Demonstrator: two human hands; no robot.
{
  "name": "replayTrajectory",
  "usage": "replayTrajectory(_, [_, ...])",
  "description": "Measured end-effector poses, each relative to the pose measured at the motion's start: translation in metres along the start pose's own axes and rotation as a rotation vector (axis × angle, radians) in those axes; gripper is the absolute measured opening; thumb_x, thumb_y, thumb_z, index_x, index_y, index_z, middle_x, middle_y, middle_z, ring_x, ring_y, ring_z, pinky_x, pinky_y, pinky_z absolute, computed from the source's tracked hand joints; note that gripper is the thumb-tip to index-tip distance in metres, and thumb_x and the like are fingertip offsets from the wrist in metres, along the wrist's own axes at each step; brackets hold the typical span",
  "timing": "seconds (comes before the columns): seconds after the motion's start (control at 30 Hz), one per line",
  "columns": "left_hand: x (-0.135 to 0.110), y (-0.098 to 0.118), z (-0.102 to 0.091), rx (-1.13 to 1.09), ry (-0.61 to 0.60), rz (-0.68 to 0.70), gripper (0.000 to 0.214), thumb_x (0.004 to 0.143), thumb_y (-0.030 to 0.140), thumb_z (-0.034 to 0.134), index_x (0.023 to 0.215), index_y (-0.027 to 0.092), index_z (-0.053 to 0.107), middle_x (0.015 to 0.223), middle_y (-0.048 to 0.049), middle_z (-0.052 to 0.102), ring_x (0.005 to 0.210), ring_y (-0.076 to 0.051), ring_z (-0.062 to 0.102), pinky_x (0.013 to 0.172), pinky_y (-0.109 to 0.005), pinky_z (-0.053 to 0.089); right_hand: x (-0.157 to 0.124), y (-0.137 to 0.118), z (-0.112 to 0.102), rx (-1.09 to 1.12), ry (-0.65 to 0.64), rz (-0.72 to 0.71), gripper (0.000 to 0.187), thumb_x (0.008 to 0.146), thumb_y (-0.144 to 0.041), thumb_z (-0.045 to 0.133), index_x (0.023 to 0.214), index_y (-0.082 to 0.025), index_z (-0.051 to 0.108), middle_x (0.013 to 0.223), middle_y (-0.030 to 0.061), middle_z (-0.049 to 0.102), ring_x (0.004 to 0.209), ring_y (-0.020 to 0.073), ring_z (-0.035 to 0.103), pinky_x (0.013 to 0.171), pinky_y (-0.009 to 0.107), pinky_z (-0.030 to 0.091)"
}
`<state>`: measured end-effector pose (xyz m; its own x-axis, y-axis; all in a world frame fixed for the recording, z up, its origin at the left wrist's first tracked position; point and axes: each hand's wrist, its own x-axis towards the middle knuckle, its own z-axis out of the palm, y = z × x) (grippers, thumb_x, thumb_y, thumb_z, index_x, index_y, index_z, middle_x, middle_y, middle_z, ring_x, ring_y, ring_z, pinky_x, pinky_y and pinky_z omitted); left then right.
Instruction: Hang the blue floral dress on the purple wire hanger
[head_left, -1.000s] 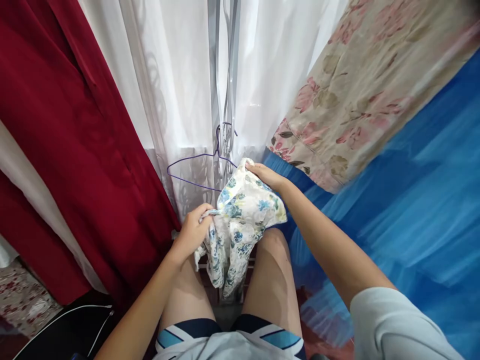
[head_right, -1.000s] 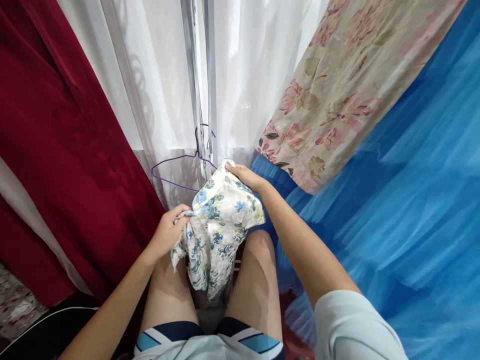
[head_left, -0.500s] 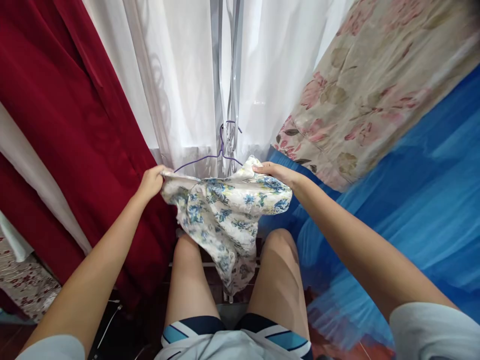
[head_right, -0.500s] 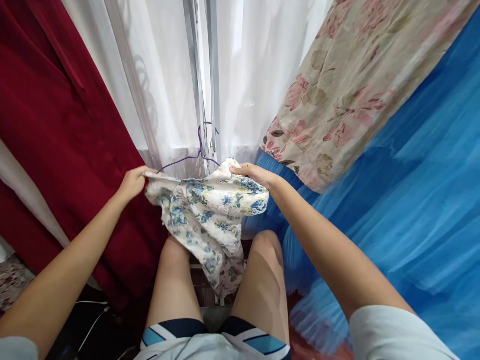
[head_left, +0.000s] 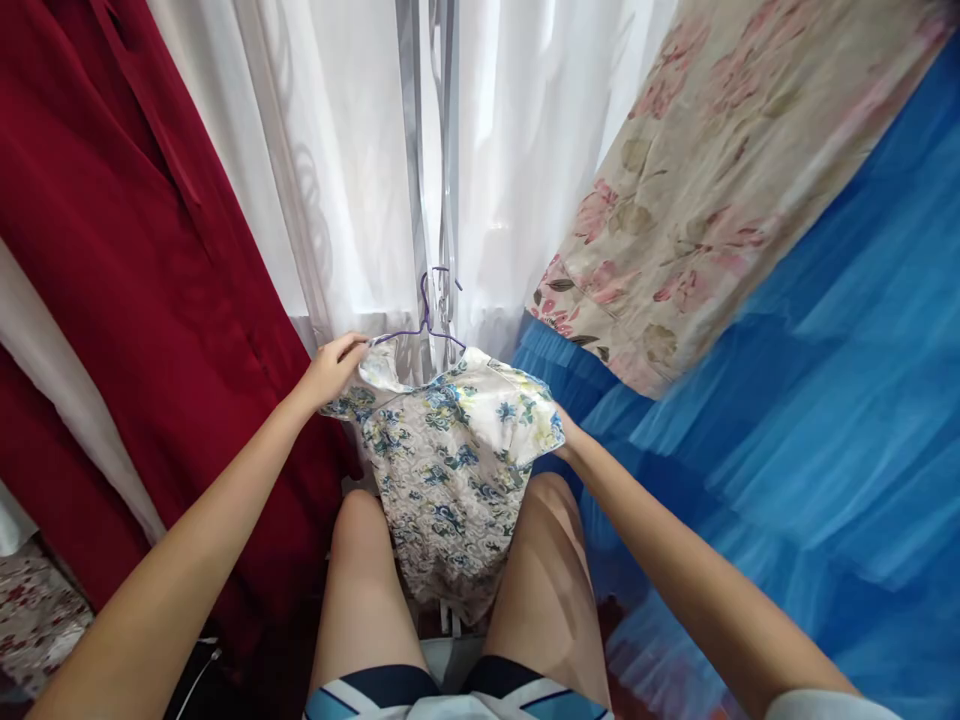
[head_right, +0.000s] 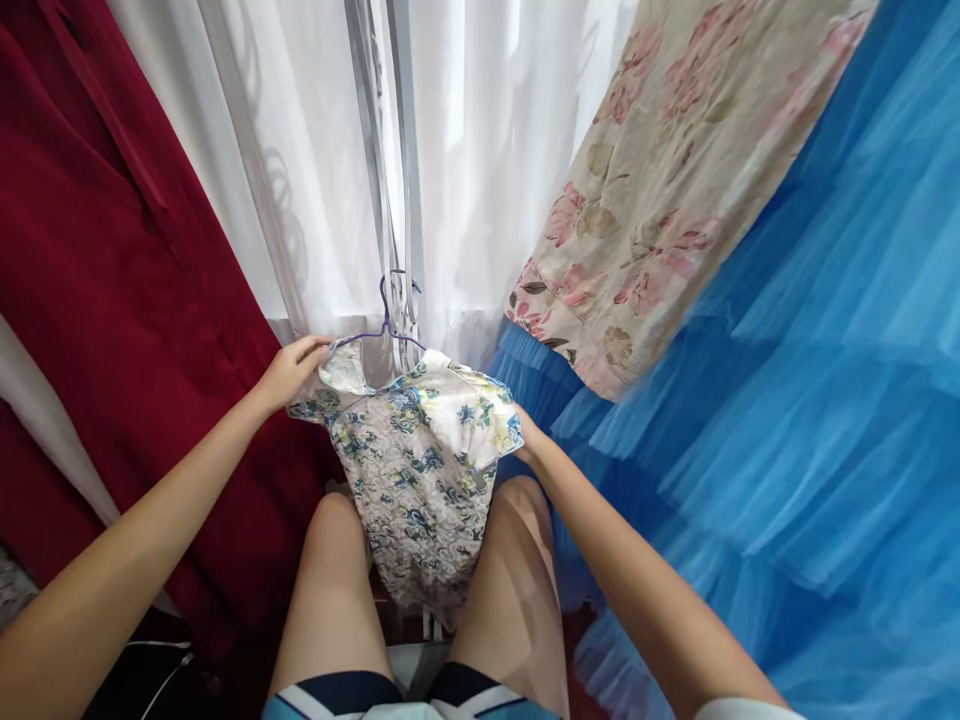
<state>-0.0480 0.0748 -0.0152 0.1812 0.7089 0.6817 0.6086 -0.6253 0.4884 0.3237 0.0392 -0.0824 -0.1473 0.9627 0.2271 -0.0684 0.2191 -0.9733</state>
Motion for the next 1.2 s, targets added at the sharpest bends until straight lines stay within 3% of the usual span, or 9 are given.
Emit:
replayTrajectory(0.1, [-0.014,0.007,-0.004,0.177,0.019,0.039,0.032,0.091,0.043,0.052,0.107,0.021,0.068,0.091,-0.0030,0.069,0.078,-0.019,0.059,0.070,-0.024,0.037,-0.013,0.008,-0.017,0.077,0.048,0.011,0.052,0.086,-0.070,0.050,0.083,-0.020,0.067,0.076,0.0076,0.071,0.071,0.0257,0.069,0.059,0.035,0.054])
replayTrajectory(0.27, [-0.010,0.018,-0.006,0.332,0.114,-0.032,0.036,0.090,0.053,0.052,0.083,0.021,0.068,0.062,0.0001,0.053,0.059,-0.016,0.046,0.060,-0.025,0.028,-0.011,-0.021,-0.025,0.057,0.296,-0.218,0.042,0.076,-0.060,0.071,0.063,-0.023,0.056,0.054,-0.0004,0.057,0.047,0.0166,0.052,0.045,0.029,0.040])
replayTrajectory(0.47, [0.005,0.007,0.001,0.212,0.147,-0.233,0.043,0.077,0.055,0.066,0.057,0.019,0.054,0.056,-0.0009,0.045,0.058,-0.016,0.038,0.058,-0.028,0.021,-0.006,-0.083,0.039,-0.050,0.319,-0.421,0.047,0.089,-0.061,0.053,0.063,-0.022,0.049,0.057,0.0004,0.051,0.057,0.0172,0.052,0.052,0.028,0.041])
replayTrajectory(0.53, [-0.001,0.002,0.009,-0.011,0.199,-0.350,0.049,0.076,0.059,0.064,0.052,0.020,0.046,0.052,0.0003,0.039,0.055,-0.015,0.036,0.056,-0.027,0.022,-0.033,-0.087,0.069,-0.150,0.174,-0.521,0.048,0.093,-0.059,0.049,0.063,-0.021,0.052,0.060,0.0011,0.052,0.061,0.0174,0.055,0.057,0.029,0.044])
replayTrajectory(0.6, [-0.010,0.001,0.019,-0.162,0.224,-0.431,0.056,0.079,0.067,0.055,0.051,0.021,0.041,0.049,0.0013,0.036,0.051,-0.014,0.036,0.053,-0.027,0.025,-0.063,-0.082,0.090,-0.337,-0.289,-0.604,0.042,0.093,-0.056,0.051,0.072,-0.021,0.063,0.068,0.0031,0.060,0.073,0.0209,0.061,0.067,0.032,0.050])
replayTrajectory(0.7, [-0.023,0.015,0.033,-0.334,0.123,-0.429,0.063,0.082,0.076,0.043,0.054,0.020,0.046,0.049,0.0001,0.041,0.047,-0.013,0.040,0.048,-0.027,0.031,-0.085,-0.062,0.099,-0.495,-0.654,-0.684,0.031,0.093,-0.044,0.057,0.116,-0.025,0.066,0.109,0.0079,0.068,0.107,0.0249,0.062,0.095,0.038,0.050])
replayTrajectory(0.9, [-0.026,0.094,0.057,-1.047,-0.170,-0.171,0.056,0.090,0.066,0.044,0.077,0.015,0.064,0.083,-0.0078,0.063,0.072,-0.016,0.059,0.073,-0.030,0.051,-0.047,-0.026,0.086,-0.878,-0.284,-0.771,0.120,0.070,-0.036,0.082,0.158,-0.020,0.002,0.160,0.0190,0.021,0.146,0.0383,0.022,0.117,0.057,0.025])
replayTrajectory(1.07, [-0.026,0.138,0.068,-1.006,-0.284,-0.061,0.032,0.084,0.038,0.069,0.111,0.022,0.063,0.118,-0.0074,0.061,0.109,-0.020,0.058,0.096,-0.032,0.046,-0.040,-0.022,0.083,-1.009,-0.087,-0.865,0.103,0.074,-0.034,0.074,0.156,-0.020,0.013,0.130,0.0177,0.053,0.114,0.0364,0.055,0.092,0.050,0.049])
replayTrajectory(1.2, [-0.022,0.118,0.064,-0.908,-0.488,0.006,0.057,0.073,0.033,0.081,0.125,0.023,0.060,0.134,-0.0097,0.056,0.130,-0.027,0.048,0.108,-0.041,0.040,-0.046,-0.022,0.054,-1.165,-0.028,-0.831,0.088,0.074,-0.046,0.070,0.150,-0.022,0.033,0.105,0.0100,0.060,0.083,0.0273,0.063,0.062,0.034,0.050])
